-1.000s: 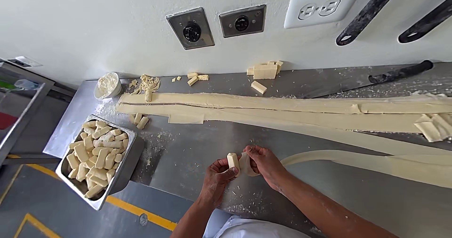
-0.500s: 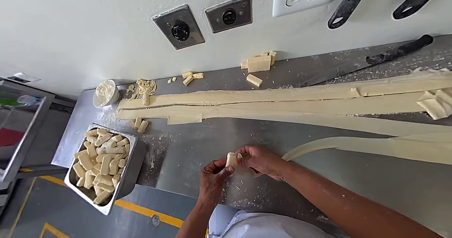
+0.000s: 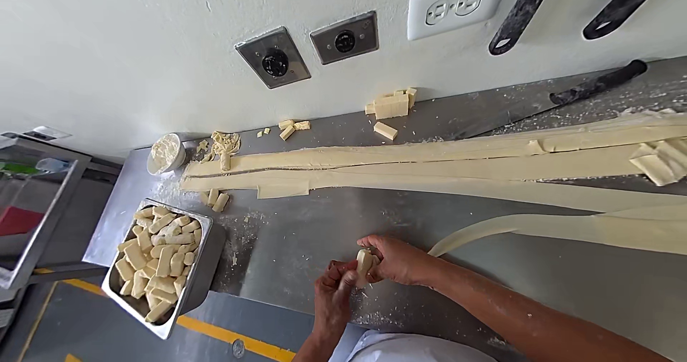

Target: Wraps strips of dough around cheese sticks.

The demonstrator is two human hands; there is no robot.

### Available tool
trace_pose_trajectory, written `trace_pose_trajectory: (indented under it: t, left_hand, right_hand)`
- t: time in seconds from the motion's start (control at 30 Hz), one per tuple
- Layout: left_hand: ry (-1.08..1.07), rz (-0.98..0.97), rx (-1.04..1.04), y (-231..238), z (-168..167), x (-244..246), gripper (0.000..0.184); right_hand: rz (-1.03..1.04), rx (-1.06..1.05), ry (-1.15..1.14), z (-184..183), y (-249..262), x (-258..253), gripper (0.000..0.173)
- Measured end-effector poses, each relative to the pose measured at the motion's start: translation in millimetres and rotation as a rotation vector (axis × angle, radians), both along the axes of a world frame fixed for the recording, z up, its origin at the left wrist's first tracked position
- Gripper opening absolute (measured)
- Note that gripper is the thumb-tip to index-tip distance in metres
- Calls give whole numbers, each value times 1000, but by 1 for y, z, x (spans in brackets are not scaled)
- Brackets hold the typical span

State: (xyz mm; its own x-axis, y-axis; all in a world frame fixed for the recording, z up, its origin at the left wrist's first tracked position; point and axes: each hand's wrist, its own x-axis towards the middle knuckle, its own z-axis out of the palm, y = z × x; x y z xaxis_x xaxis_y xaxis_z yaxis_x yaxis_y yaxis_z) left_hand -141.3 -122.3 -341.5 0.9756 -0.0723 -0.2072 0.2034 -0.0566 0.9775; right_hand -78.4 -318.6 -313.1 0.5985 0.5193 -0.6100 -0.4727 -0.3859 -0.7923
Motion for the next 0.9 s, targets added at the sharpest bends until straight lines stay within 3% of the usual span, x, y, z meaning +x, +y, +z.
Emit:
trace_pose_trajectory:
  t: [0.07,0.17,0.23,0.37,0.43,0.53,0.6,0.67,0.73,0.83,0.9]
  left_hand:
    - [195,45,-103,1,13,7,14]
    - [474,-11,-184,2,32,22,39]
    - [591,-100,-231,3,37,27,44]
    - [570,-15,-186,-2,37,25,30]
    - [519,27,-158,0,34,24,29]
    - [437,103,-79,34,37,32,36]
    - [338,128,56,69,54,41,36]
    - [171,209,348,110,77,48,38]
    - [9,355,682,160,101,58,54]
    - [-71,545,1039,234,138,80,75]
    - [-116,587,1192,284,138,100,73]
  right_hand:
    - [-28,11,-14,3,0,-2,71]
    - [-61,-5,-70,8,1,-6,64]
    - [-52,-57,-141,10,6,-10,62]
    - [76,-175,-244,19,11,-8,57]
    - [126,-134,-248,20,6,-6,53]
    - [121,-43,-284,19,-3,2,61]
    - [75,-52,-362,10,-14,6,66]
    - [46,-68,-385,3,-24,8,66]
    - [-5,-68,-392,6,-28,6,59]
    - [-111,-59,-394,39,-34,7,42]
    - [-199,-45,-389,68,-44,13,37]
